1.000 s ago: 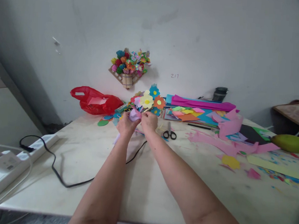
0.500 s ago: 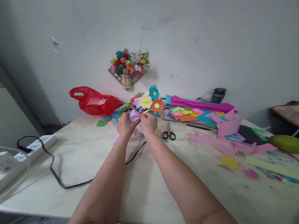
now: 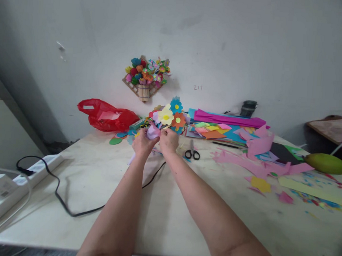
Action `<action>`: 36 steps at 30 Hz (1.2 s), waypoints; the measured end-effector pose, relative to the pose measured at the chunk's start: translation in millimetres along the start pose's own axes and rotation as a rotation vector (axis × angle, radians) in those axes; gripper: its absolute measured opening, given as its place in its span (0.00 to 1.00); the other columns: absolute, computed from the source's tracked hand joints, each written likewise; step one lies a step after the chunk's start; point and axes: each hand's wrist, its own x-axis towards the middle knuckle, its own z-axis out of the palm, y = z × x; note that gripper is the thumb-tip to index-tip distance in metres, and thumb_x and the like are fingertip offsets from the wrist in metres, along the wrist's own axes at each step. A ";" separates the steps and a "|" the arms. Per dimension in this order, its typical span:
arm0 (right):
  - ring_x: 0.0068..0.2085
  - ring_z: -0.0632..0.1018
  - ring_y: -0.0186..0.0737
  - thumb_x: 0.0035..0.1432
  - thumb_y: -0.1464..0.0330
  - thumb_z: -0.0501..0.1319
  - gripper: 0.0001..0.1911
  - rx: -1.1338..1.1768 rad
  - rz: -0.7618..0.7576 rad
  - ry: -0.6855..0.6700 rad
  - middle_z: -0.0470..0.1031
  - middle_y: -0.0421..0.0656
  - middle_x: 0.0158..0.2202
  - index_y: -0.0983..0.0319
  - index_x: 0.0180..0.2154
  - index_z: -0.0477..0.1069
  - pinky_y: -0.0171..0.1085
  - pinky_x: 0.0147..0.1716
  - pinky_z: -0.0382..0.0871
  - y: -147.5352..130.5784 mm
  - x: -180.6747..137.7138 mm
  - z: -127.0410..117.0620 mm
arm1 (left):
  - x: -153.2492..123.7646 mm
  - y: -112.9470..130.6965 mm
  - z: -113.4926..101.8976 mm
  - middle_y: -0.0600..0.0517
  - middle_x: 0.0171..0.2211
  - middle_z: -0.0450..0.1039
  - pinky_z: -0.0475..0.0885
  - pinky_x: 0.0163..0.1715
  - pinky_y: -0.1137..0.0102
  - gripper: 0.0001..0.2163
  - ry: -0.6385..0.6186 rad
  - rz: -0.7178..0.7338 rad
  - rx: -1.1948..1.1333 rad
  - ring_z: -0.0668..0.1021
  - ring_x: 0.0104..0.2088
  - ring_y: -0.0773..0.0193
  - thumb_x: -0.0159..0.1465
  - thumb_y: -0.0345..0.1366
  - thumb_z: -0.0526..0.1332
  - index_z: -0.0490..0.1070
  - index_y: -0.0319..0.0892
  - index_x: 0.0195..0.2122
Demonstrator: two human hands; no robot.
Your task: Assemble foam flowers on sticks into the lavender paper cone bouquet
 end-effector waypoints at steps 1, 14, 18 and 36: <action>0.26 0.68 0.35 0.59 0.65 0.52 0.15 0.010 -0.001 0.003 0.71 0.40 0.22 0.60 0.28 0.74 0.32 0.26 0.56 0.1 -0.4 0.1 | 0.1 -0.3 0.4 0.48 0.39 0.77 0.70 0.43 0.64 0.24 -0.002 0.001 -0.001 0.77 0.44 0.51 0.50 0.50 0.64 0.68 0.49 0.47; 0.25 0.68 0.34 0.58 0.65 0.53 0.14 0.084 0.014 0.022 0.70 0.39 0.21 0.59 0.26 0.74 0.31 0.26 0.57 -0.6 -3.7 -0.4 | 1.5 -3.0 2.0 0.48 0.39 0.76 0.70 0.43 0.64 0.24 -0.007 0.015 -0.003 0.77 0.43 0.52 0.50 0.49 0.63 0.68 0.48 0.47; 0.26 0.68 0.35 0.59 0.64 0.52 0.14 0.074 0.013 0.073 0.71 0.39 0.22 0.59 0.30 0.75 0.31 0.27 0.57 -1.6 -5.8 -1.6 | 1.6 -4.0 3.4 0.48 0.39 0.77 0.70 0.43 0.64 0.23 -0.012 0.025 -0.006 0.77 0.43 0.52 0.50 0.48 0.63 0.68 0.48 0.47; 0.27 0.65 0.35 0.60 0.65 0.52 0.15 -0.005 -0.017 0.042 0.71 0.39 0.24 0.59 0.27 0.74 0.31 0.26 0.52 0.4 -7.9 1.6 | 3.0 -4.1 -1.0 0.49 0.40 0.76 0.69 0.43 0.64 0.23 -0.018 0.016 -0.048 0.77 0.44 0.52 0.49 0.48 0.64 0.69 0.48 0.45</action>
